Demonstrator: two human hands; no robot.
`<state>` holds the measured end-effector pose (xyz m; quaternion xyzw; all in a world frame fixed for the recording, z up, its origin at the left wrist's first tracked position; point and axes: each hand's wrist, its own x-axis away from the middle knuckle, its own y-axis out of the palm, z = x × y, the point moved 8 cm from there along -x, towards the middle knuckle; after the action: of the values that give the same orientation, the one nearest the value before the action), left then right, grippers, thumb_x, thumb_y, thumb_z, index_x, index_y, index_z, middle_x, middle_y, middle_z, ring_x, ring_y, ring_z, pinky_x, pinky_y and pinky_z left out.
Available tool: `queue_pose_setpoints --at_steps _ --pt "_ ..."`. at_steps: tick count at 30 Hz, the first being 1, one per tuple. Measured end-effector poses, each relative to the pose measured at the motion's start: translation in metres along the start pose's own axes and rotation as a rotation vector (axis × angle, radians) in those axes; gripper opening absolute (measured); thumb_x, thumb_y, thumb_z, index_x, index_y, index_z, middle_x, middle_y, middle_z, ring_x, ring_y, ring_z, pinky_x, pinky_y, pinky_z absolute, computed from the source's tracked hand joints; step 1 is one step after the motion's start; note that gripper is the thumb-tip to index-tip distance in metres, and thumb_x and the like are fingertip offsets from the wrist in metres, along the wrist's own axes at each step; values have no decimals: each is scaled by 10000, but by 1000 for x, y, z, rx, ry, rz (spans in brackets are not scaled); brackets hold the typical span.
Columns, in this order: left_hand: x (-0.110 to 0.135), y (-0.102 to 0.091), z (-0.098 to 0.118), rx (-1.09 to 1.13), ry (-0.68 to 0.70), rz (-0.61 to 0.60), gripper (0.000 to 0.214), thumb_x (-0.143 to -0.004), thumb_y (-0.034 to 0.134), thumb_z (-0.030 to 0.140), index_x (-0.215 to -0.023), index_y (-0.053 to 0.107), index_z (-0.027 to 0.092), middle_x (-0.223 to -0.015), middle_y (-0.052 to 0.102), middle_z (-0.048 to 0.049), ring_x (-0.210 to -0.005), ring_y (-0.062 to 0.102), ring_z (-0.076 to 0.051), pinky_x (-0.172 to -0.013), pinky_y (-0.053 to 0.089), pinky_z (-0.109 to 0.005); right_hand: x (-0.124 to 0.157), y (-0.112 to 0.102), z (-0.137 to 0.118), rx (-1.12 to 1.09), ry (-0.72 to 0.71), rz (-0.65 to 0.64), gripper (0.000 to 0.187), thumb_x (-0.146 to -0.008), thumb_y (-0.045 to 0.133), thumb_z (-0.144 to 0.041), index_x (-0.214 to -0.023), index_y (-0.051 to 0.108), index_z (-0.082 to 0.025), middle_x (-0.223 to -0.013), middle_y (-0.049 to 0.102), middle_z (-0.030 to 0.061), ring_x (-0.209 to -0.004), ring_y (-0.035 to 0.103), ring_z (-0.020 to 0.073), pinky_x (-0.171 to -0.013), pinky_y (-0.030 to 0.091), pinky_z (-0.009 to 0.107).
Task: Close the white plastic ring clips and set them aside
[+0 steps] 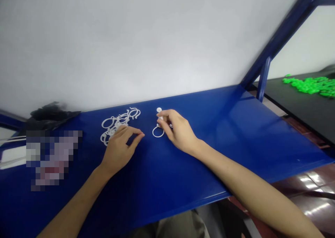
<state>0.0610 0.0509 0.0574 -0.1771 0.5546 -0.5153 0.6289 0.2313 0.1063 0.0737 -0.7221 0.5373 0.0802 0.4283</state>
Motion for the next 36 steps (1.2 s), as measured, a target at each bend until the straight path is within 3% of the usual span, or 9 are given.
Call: queue_pose_setpoints --at_steps 4,8,15,19,23,28,36 --pt "-5 6 -12 -289 -80 -81 195 -954 508 329 -965 651 197 -939 704 -68 -962 580 -282 -880 454 -443 -4 4 17 -16 85 -28 181 -1002 492 -307 -1152 501 -208 -886 722 28 -800 685 167 -735 523 305" --pt "-20 9 -20 -532 -121 -145 300 -950 468 349 -1093 647 154 -1022 681 -143 -1022 542 -355 -837 432 -477 -4 10 24 80 64 -82 119 -1003 475 -268 -1039 563 -198 -921 715 42 -799 670 161 -720 505 287" --pt "-47 26 -38 -670 -137 -214 336 -942 429 351 -1025 662 123 -994 640 -185 -979 519 -356 -795 403 -458 -6 15 31 440 -43 -128 168 -980 524 -240 -949 674 -171 -981 636 98 -874 555 202 -760 485 326" --pt "-44 29 -44 -662 -148 -248 314 -950 386 283 -976 663 139 -982 632 -167 -981 511 -347 -790 394 -452 -7 19 36 494 -40 -152 171 -975 532 -235 -969 689 -168 -1012 610 109 -872 515 202 -765 485 330" --pt "-34 21 -37 -587 -155 -254 252 -931 424 293 -885 645 180 -954 628 -127 -975 508 -324 -817 394 -449 -5 24 38 499 -47 -186 156 -966 541 -223 -976 684 -163 -1008 595 110 -872 501 205 -769 485 337" --pt "-18 3 -22 -452 -135 -132 147 -913 461 259 -867 585 193 -928 608 -83 -956 524 -283 -840 409 -420 -4 25 39 482 -46 -187 155 -958 554 -231 -1019 679 -163 -1020 592 109 -896 505 214 -803 497 358" --pt "-2 -2 -14 -168 2 -32 81 -939 489 213 -895 555 200 -936 622 -44 -953 580 -225 -897 450 -391 -5 15 27 458 -72 -102 211 -975 521 -263 -1062 676 -149 -1036 596 121 -904 517 226 -804 516 377"
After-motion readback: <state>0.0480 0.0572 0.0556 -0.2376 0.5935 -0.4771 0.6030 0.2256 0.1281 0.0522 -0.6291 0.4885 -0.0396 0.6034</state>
